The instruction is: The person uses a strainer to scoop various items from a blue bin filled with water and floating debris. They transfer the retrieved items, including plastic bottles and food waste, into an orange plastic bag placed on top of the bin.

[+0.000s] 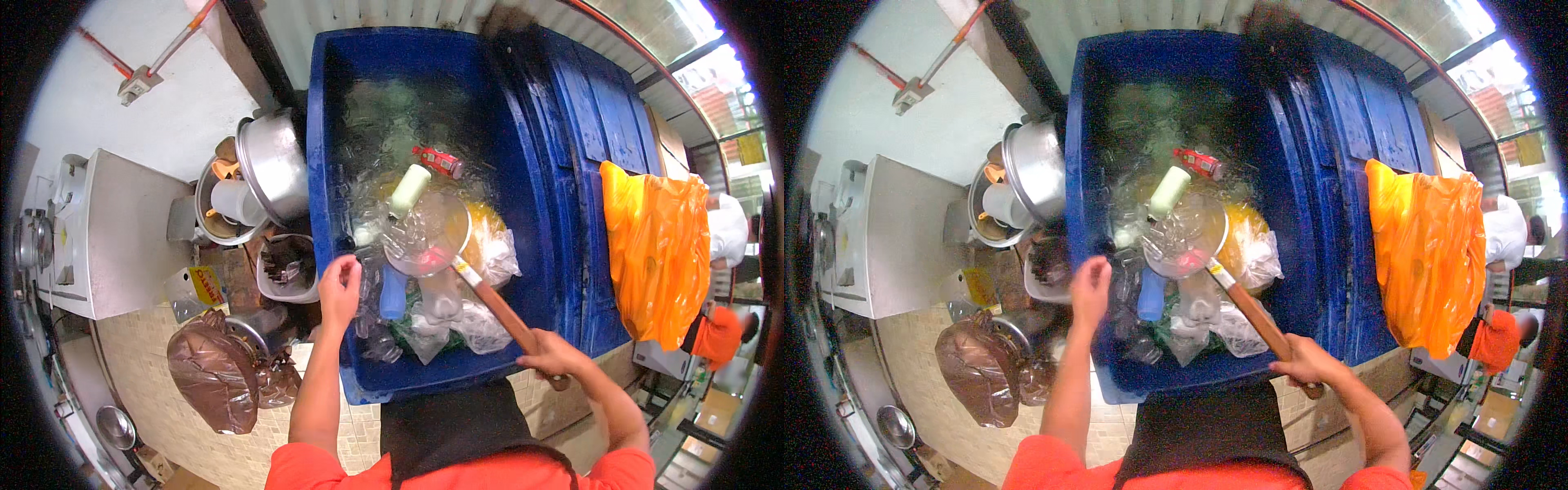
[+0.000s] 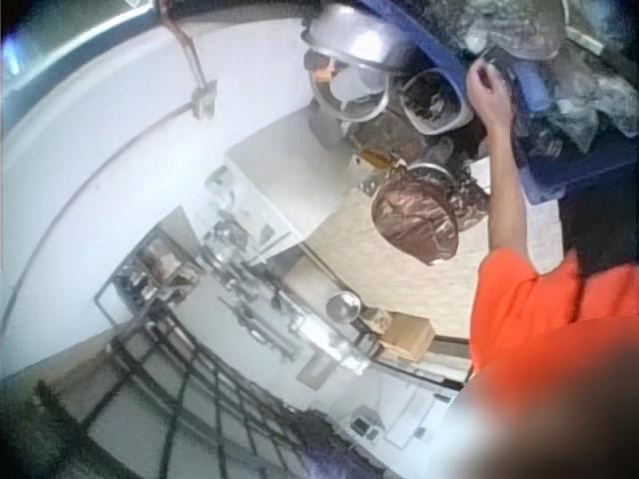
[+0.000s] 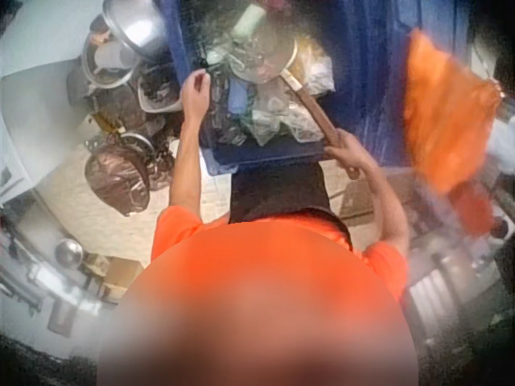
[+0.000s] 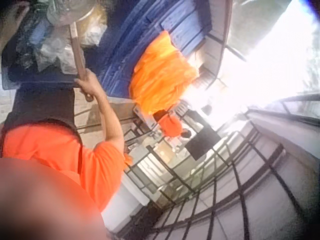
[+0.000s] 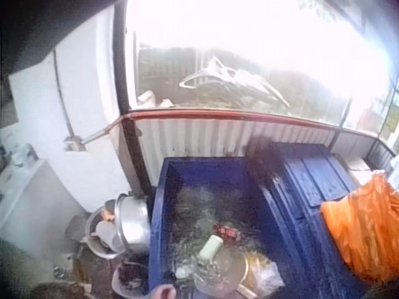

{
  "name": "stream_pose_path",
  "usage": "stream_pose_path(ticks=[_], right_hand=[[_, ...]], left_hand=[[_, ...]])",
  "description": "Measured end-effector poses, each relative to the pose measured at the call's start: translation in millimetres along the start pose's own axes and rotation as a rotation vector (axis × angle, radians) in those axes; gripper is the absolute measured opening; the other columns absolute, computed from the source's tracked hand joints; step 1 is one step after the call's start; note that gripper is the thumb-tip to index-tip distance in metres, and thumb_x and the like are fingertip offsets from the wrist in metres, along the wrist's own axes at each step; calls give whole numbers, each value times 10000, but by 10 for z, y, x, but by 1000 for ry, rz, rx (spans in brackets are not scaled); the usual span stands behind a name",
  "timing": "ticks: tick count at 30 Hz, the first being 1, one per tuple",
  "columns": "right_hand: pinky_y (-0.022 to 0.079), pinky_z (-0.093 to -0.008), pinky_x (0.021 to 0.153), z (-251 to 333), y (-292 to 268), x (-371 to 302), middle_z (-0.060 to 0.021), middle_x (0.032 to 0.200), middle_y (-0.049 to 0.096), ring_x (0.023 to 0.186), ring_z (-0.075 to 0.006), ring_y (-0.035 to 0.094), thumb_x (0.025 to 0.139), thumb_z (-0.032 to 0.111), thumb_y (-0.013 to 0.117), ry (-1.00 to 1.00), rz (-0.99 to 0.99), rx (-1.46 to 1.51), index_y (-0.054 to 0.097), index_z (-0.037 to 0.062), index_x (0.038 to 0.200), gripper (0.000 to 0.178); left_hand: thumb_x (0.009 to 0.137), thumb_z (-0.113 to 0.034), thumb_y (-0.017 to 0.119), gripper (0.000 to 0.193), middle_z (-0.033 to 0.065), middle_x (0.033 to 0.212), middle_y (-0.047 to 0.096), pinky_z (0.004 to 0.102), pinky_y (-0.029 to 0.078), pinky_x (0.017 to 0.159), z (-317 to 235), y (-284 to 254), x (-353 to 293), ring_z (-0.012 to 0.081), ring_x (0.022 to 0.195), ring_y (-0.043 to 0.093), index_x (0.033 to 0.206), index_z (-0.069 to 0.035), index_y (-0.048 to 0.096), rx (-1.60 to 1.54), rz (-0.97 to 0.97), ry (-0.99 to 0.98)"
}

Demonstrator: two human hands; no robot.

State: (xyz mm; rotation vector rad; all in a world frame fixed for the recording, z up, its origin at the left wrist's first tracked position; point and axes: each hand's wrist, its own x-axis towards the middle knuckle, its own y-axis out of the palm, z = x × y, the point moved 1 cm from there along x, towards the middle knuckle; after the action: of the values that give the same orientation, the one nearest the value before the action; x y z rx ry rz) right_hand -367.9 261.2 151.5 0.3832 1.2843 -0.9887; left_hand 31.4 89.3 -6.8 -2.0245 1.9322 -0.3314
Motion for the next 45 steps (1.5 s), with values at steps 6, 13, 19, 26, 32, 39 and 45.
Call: stream_pose_path(ticks=[6,13,19,26,32,39,45], right_hand=[[522,-522,716,447,-292,-1338,-242,859,661,814,-443,673,873,157,722,-113,-345,-717,510,5,1147,378],[517,-572,743,796,-415,-1046,-259,957,663,862,-470,661,937,69,617,-412,-676,-659,313,105,1528,665],[547,-572,725,1679,-348,788,-268,859,686,808,-459,692,989,197,566,-492,-639,-674,157,285,1625,761],[567,-569,694,1546,-406,1388,-266,818,697,739,-449,700,960,186,585,-248,-647,-744,151,289,1628,803],[586,-522,663,1870,-427,1813,-232,851,714,736,-392,723,944,76,508,-343,-651,-849,178,207,1630,773],[586,-529,792,2510,-855,2504,-273,1049,703,932,-408,722,915,42,508,-332,-490,-881,195,200,1620,787],[607,-494,723,3037,-1801,3086,-224,1049,720,879,-351,742,852,15,618,-337,-291,-960,222,393,1599,925]], left_hand=[[913,-154,698,412,190,1248,604,497,410,1044,60,-182,589,390,1183,539,1269,8,568,487,-344,357],[913,-204,702,689,296,1392,463,514,415,1090,331,96,812,449,1310,451,1473,0,358,561,-194,93],[931,-202,675,683,287,1337,501,509,489,1001,270,128,833,459,1230,516,1476,-5,315,652,-177,-2],[947,-204,652,662,276,1318,504,516,511,956,244,162,860,451,1181,547,1478,-15,305,689,-168,-30],[951,-209,651,675,283,1336,494,515,511,957,256,152,848,457,1181,556,1488,-10,295,662,-159,-34],[951,-194,646,673,314,1380,478,518,479,1007,216,162,860,491,1197,555,1496,2,303,616,-142,-93],[964,-213,633,658,284,1335,488,520,526,935,172,185,895,468,1156,576,1487,-17,284,717,-144,-106]])
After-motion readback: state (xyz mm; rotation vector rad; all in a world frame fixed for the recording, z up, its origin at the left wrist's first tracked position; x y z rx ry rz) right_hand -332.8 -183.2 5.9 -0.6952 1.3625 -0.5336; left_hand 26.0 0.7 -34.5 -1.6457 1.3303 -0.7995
